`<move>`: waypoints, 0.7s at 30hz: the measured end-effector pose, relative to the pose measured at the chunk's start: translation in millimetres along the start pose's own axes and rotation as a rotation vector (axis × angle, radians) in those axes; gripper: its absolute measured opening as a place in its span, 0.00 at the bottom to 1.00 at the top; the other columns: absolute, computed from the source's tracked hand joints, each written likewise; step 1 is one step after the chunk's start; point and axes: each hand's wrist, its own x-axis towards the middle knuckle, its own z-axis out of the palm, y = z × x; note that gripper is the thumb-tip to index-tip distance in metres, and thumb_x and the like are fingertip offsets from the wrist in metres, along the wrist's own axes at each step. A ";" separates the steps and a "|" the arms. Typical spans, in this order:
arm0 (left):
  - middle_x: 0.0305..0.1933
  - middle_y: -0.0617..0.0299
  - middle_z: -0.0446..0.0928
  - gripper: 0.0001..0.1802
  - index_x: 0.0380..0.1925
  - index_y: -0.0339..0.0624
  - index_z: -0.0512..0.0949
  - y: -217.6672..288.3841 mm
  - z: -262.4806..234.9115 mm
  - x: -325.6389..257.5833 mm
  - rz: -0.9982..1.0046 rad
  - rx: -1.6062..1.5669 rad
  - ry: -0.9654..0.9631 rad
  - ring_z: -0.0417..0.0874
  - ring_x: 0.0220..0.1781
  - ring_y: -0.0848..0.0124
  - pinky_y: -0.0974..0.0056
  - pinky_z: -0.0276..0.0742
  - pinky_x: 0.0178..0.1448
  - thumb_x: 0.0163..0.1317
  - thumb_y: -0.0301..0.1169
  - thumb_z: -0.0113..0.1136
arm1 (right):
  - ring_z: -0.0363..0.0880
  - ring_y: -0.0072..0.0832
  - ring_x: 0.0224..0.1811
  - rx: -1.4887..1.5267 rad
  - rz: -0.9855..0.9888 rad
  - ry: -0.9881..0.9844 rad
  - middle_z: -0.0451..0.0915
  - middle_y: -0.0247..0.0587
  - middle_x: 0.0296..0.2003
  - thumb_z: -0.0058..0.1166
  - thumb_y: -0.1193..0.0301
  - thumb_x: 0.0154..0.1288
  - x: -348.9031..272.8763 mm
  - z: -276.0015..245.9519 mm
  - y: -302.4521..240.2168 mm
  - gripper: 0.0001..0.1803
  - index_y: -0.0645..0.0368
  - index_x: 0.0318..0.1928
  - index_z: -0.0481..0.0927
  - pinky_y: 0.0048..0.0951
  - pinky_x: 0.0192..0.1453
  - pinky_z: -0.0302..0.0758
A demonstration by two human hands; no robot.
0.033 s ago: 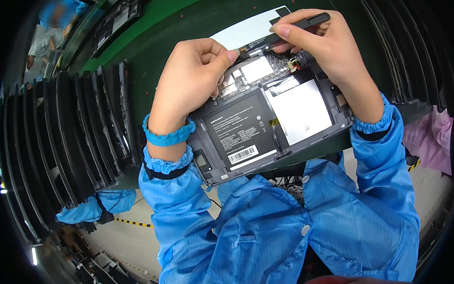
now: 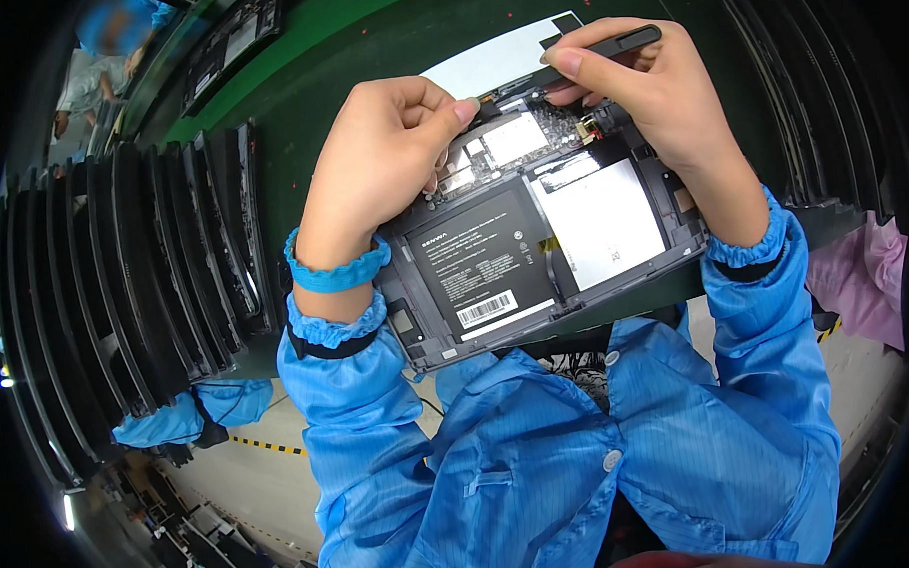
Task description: Assembling internal components of laptops and applying small parts/stickers using a stylus tool on a production line.
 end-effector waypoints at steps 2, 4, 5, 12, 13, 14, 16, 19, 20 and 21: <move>0.13 0.64 0.74 0.14 0.25 0.29 0.78 -0.6 -0.1 -0.2 -0.005 -0.034 -0.011 0.68 0.13 0.81 0.72 0.60 0.19 0.61 0.32 0.63 | 0.85 0.27 0.34 -0.010 -0.012 0.009 0.84 0.43 0.31 0.60 0.67 0.63 0.2 2.4 1.4 0.12 0.65 0.41 0.83 0.22 0.39 0.79; 0.14 0.64 0.74 0.14 0.25 0.29 0.78 1.7 2.8 -0.6 -0.006 0.057 0.030 0.69 0.13 0.81 0.71 0.60 0.19 0.60 0.32 0.63 | 0.85 0.27 0.34 -0.002 -0.026 0.001 0.84 0.43 0.31 0.60 0.68 0.63 0.3 3.1 -0.1 0.12 0.65 0.41 0.83 0.22 0.39 0.80; 0.14 0.64 0.74 0.14 0.25 0.29 0.78 1.2 3.3 0.0 -0.004 0.057 0.031 0.69 0.13 0.81 0.71 0.60 0.19 0.60 0.32 0.63 | 0.85 0.26 0.34 0.006 -0.038 -0.009 0.84 0.43 0.31 0.60 0.70 0.63 0.3 3.6 -0.8 0.11 0.66 0.41 0.83 0.22 0.40 0.80; 0.13 0.68 0.72 0.14 0.24 0.31 0.78 -4.4 5.2 1.4 0.060 0.180 0.082 0.67 0.12 0.84 0.76 0.60 0.16 0.62 0.33 0.62 | 0.85 0.29 0.32 -0.002 -0.062 0.029 0.84 0.47 0.29 0.61 0.69 0.59 2.4 8.9 0.1 0.13 0.68 0.38 0.84 0.25 0.39 0.80; 0.13 0.67 0.72 0.14 0.24 0.31 0.78 -4.4 5.4 1.2 0.059 0.174 0.084 0.68 0.12 0.84 0.75 0.60 0.16 0.62 0.32 0.62 | 0.85 0.29 0.32 -0.003 -0.059 0.031 0.84 0.47 0.29 0.61 0.69 0.59 2.1 9.2 -0.6 0.13 0.68 0.38 0.84 0.26 0.39 0.80; 0.13 0.67 0.72 0.14 0.24 0.31 0.78 -5.1 5.8 1.3 0.059 0.174 0.085 0.68 0.12 0.84 0.75 0.60 0.16 0.62 0.32 0.62 | 0.85 0.29 0.32 -0.004 -0.057 0.033 0.84 0.47 0.29 0.61 0.69 0.59 1.9 9.6 -1.0 0.13 0.68 0.38 0.84 0.26 0.39 0.80; 0.13 0.67 0.73 0.14 0.24 0.31 0.78 -6.6 6.7 1.6 0.071 0.173 0.092 0.68 0.12 0.84 0.75 0.60 0.16 0.62 0.32 0.63 | 0.85 0.29 0.32 -0.003 -0.055 0.030 0.84 0.47 0.29 0.61 0.69 0.59 1.5 9.6 -0.8 0.13 0.68 0.38 0.84 0.26 0.39 0.80; 0.13 0.67 0.73 0.14 0.24 0.31 0.78 -6.3 6.5 1.3 0.066 0.181 0.083 0.68 0.12 0.84 0.75 0.60 0.16 0.62 0.32 0.63 | 0.85 0.29 0.33 -0.011 -0.061 0.027 0.84 0.47 0.29 0.61 0.69 0.59 1.6 9.3 1.2 0.13 0.68 0.38 0.84 0.26 0.39 0.80; 0.13 0.67 0.73 0.14 0.24 0.31 0.78 -5.9 6.0 1.2 0.066 0.181 0.084 0.68 0.12 0.84 0.75 0.60 0.16 0.62 0.32 0.63 | 0.85 0.29 0.33 -0.019 -0.068 0.027 0.84 0.47 0.29 0.61 0.69 0.59 1.7 9.4 1.8 0.13 0.68 0.38 0.84 0.26 0.39 0.80; 0.13 0.67 0.72 0.14 0.24 0.30 0.78 -5.4 5.6 1.3 0.065 0.186 0.082 0.68 0.12 0.84 0.75 0.60 0.16 0.62 0.32 0.63 | 0.85 0.29 0.33 -0.019 -0.068 0.026 0.84 0.47 0.29 0.61 0.69 0.59 1.4 9.2 1.0 0.13 0.68 0.38 0.84 0.26 0.39 0.80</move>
